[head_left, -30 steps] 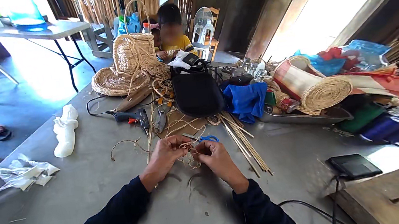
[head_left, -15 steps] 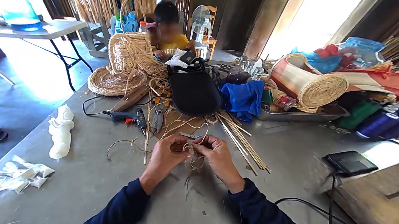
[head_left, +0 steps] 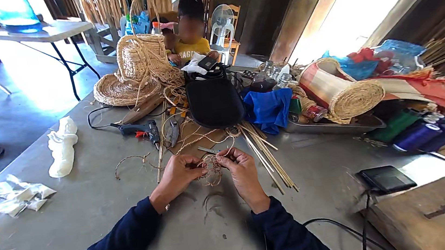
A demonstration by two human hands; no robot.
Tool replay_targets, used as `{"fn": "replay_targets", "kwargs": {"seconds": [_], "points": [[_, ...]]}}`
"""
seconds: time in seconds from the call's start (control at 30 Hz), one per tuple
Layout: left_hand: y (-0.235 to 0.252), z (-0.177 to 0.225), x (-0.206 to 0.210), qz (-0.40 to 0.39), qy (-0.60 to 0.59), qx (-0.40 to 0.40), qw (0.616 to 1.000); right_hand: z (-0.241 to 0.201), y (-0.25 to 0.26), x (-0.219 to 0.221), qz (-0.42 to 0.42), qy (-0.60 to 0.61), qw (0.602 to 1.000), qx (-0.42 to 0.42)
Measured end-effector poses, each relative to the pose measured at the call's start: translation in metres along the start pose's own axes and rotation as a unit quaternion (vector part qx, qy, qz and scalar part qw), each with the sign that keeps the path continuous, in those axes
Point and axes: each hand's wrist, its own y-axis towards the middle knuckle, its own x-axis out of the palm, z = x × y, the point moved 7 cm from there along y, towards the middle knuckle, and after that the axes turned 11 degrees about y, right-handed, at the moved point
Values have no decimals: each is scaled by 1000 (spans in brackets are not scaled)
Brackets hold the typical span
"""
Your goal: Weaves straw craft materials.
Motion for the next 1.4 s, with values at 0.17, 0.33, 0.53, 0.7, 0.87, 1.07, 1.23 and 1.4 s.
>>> {"fn": "replay_targets", "kwargs": {"seconds": [0.17, 0.33, 0.53, 0.7, 0.87, 1.07, 1.23, 1.4], "points": [[2, -2, -1, -8, 35, 0, 999, -1, -2, 2, 0, 7, 1000, -19], [2, 1, 3, -26, 16, 35, 999, 1, -1, 2, -10, -16, 999, -36], [1, 3, 2, 0, 12, 38, 999, 2, -3, 8, -29, -6, 999, -30], [-1, 4, 1, 16, 46, 51, 998, 4, -4, 13, -66, -35, 997, 8], [-1, 3, 2, 4, 89, 35, 995, 4, -2, 10, -86, -113, 990, 0], [-1, 4, 0, -25, 129, 22, 991, 4, 3, 10, -139, -193, 971, 18], [0, 0, 1, -34, 148, 4, 988, 0, 1, 14, -144, -286, 947, 15], [1, 0, 5, -55, 124, 4, 991, 8, 3, 11, -136, -230, 962, 49]]}}
